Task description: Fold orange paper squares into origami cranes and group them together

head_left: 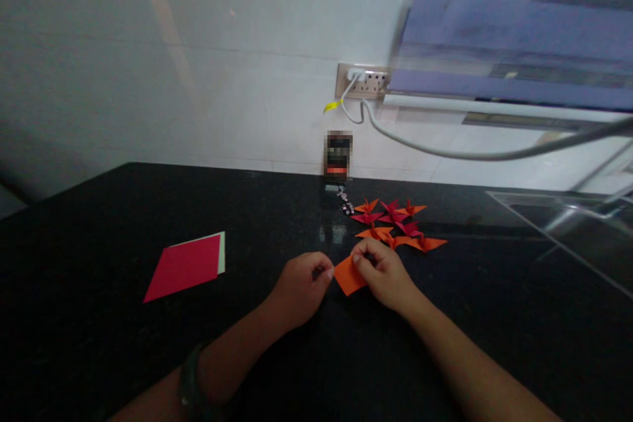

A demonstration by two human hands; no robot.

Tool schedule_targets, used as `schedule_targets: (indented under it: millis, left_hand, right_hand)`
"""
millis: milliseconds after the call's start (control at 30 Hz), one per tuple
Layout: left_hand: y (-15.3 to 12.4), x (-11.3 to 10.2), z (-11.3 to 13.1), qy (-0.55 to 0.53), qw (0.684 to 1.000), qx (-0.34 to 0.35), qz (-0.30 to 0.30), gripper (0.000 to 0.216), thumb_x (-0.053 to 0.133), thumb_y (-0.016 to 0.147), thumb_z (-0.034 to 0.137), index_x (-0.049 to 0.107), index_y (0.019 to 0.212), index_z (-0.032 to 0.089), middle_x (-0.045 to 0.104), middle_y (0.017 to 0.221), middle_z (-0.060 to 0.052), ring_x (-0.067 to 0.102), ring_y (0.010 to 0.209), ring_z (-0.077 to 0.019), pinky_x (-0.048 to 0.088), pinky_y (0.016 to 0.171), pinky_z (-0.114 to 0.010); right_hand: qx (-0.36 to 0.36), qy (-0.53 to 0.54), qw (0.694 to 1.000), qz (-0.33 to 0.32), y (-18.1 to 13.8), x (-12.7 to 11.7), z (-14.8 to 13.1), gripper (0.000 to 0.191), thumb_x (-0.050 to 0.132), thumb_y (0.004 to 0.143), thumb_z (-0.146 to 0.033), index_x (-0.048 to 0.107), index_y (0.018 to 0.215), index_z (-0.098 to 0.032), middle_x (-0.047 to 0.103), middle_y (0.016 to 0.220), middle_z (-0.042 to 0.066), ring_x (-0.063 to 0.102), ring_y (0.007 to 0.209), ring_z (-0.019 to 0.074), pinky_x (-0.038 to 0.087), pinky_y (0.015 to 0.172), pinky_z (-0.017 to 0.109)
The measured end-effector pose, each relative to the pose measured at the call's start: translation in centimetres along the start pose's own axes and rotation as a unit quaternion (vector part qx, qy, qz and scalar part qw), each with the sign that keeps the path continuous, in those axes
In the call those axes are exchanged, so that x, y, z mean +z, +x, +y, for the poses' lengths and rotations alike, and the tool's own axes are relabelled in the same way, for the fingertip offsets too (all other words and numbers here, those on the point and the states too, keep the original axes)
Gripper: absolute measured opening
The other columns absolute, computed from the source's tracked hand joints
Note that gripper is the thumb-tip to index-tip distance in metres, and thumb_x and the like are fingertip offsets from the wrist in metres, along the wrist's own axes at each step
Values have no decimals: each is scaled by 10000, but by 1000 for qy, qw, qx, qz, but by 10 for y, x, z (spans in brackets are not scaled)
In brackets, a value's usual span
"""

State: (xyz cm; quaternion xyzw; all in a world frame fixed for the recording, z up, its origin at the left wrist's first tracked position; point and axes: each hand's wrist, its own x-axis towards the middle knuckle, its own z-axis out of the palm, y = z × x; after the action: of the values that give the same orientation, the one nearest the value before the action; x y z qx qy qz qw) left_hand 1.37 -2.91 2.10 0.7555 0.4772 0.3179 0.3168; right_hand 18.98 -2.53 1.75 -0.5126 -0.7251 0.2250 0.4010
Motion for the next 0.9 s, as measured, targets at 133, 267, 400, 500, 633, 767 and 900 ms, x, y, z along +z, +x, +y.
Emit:
schedule_targets:
  millis: [133, 267, 400, 500, 633, 767, 900]
  left_hand:
    - [0, 0, 1, -1, 1000, 17, -26, 161, 480, 749, 264, 611, 785, 179, 628, 753, -11, 562, 694, -131, 408, 623, -236]
    - [-1, -2, 4, 29, 998, 28, -57, 193, 456, 769, 261, 630, 736, 183, 634, 719, -9, 558, 691, -133, 394, 620, -236]
    - [-2, -3, 5, 49, 997, 31, -51, 196, 462, 762, 241, 628, 679, 179, 630, 675, -4, 551, 656, -130, 377, 599, -233]
    - [-3, -2, 6, 50, 997, 42, -46, 197, 457, 762, 233, 624, 674, 175, 627, 669, -7, 548, 645, -126, 374, 595, -230]
    - [-4, -2, 8, 53, 996, 50, -48, 192, 457, 754, 216, 617, 657, 178, 619, 658, -4, 540, 639, -126, 371, 586, -229]
    - [-3, -4, 8, 51, 996, 49, -47, 191, 452, 751, 207, 614, 654, 177, 615, 660, -3, 539, 646, -126, 375, 596, -231]
    - [-2, -4, 6, 29, 999, 23, -31, 189, 449, 756, 219, 606, 662, 172, 602, 642, 3, 524, 602, -116, 370, 565, -229]
  right_hand:
    - [-36, 6, 998, -57, -1, -1, -3, 106, 457, 740, -121, 513, 660, -162, 488, 637, -1, 456, 589, 108, 360, 546, 226]
    - [-82, 14, 991, -109, -4, 2, -8, 113, 471, 724, -88, 535, 664, -161, 492, 653, -3, 453, 601, 100, 353, 550, 214]
    - [-83, 17, 990, -113, -4, 2, -10, 113, 475, 722, -89, 532, 654, -161, 479, 637, -8, 445, 587, 95, 349, 541, 212]
    - [-88, 19, 989, -116, -4, 0, -10, 126, 470, 705, -72, 526, 637, -161, 477, 627, -11, 445, 586, 95, 349, 544, 213]
    - [-87, 18, 988, -127, -4, -4, -10, 142, 468, 663, -41, 528, 627, -165, 482, 622, -18, 442, 568, 88, 340, 527, 205]
    - [-85, 8, 989, -124, -1, -12, -7, 147, 467, 655, -40, 512, 592, -164, 490, 604, -18, 445, 559, 90, 340, 527, 210]
    - [-44, 25, 997, -61, 1, -14, -6, 129, 466, 757, -143, 523, 644, -166, 497, 608, -9, 457, 574, 103, 358, 537, 222]
